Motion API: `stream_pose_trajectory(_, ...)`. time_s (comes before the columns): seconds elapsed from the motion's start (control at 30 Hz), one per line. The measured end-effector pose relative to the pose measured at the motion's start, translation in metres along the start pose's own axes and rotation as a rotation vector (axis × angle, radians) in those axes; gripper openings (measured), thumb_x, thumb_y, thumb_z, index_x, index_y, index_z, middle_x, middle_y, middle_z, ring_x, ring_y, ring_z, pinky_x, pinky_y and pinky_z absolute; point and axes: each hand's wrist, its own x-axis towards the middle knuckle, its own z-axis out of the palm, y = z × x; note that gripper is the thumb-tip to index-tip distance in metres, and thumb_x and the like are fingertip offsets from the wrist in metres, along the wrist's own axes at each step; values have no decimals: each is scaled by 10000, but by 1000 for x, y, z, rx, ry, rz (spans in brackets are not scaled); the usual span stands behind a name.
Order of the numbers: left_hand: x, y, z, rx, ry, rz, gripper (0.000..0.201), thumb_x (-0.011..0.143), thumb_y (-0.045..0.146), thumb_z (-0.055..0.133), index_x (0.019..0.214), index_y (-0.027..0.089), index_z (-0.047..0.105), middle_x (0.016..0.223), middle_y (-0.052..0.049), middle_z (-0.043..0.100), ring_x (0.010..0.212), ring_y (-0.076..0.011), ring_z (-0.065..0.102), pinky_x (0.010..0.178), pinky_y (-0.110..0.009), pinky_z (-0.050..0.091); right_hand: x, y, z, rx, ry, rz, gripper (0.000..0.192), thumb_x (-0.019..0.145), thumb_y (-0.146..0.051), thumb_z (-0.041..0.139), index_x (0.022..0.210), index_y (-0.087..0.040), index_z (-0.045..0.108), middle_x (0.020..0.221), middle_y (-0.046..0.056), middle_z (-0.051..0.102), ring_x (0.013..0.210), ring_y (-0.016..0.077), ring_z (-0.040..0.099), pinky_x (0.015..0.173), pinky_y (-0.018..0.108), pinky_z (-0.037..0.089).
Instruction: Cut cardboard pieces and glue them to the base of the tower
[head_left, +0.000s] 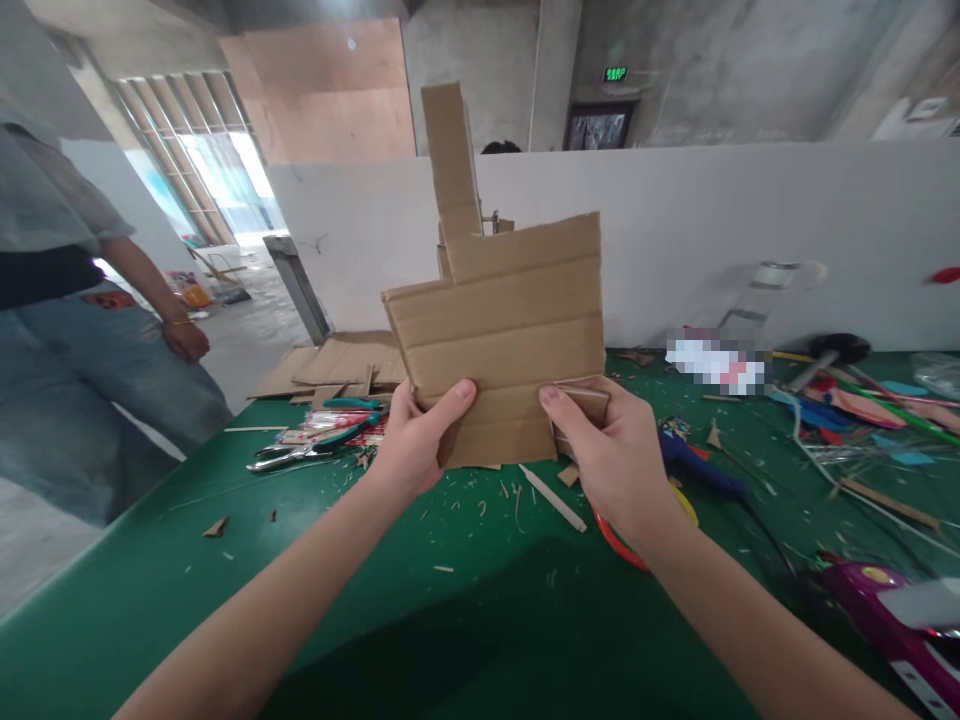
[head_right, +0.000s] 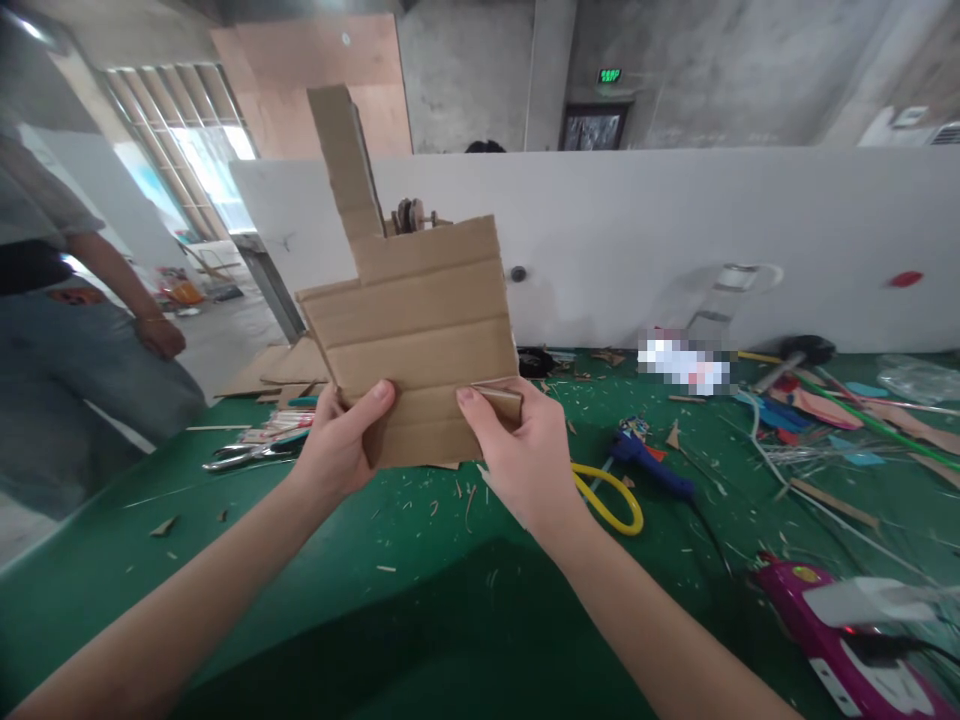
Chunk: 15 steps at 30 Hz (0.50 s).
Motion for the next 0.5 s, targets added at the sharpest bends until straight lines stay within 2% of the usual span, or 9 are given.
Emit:
stream_pose_trajectory(0.1, 4, 5, 0, 12, 42, 19, 582, 617, 330, 790, 1137, 237, 546, 1014, -57, 690, 944, -249, 648, 792, -362, 564, 3, -2, -5, -11, -32, -4, 166, 767, -377, 661, 782, -211, 661, 751, 21, 684, 718, 196, 648, 660, 355, 525)
stream_pose_trajectory(0.23, 20, 25, -14, -6, 222, 102, 521, 622, 358, 785, 1081, 276, 553, 1013, -4, 681, 935, -222, 647, 796, -358, 566, 14, -3, -18, 29, 0, 22, 150, 757, -374, 674, 775, -227, 646, 698, -1, 631, 625, 155, 607, 597, 321, 528)
stream_pose_trajectory(0.3, 31, 41, -31, 21, 171, 164, 488, 628, 337, 787, 1058, 270, 566, 1006, 18, 681, 938, -205, 637, 832, -354, 555, 22, -5, -25, 174, -20, 126, 165, 760, -391, 663, 784, -229, 648, 751, 8, 625, 680, 156, 605, 602, 306, 538)
stream_pose_trajectory(0.4, 44, 64, -61, 151, 27, 138, 378, 647, 336, 781, 956, 208, 606, 920, 31, 699, 937, -198, 617, 878, -326, 530, 32, -8, -34, 362, -104, 365, 215, 787, -420, 611, 827, -214, 659, 831, 37, 627, 770, 175, 604, 649, 318, 555)
stream_pose_trajectory(0.43, 46, 70, -71, 197, 12, 139, 386, 624, 335, 796, 936, 203, 609, 865, 39, 704, 924, -194, 614, 868, -310, 530, 33, -9, -37, 391, -129, 419, 232, 795, -425, 597, 845, -208, 661, 852, 47, 629, 796, 184, 603, 675, 330, 558)
stream_pose_trajectory(0.5, 47, 81, -83, 273, 28, 107, 403, 715, 468, 706, 1014, 225, 589, 835, 35, 708, 932, -196, 607, 870, -326, 523, 35, -9, -39, 423, -174, 470, 252, 808, -430, 575, 878, -203, 658, 900, 61, 631, 846, 199, 599, 729, 352, 555)
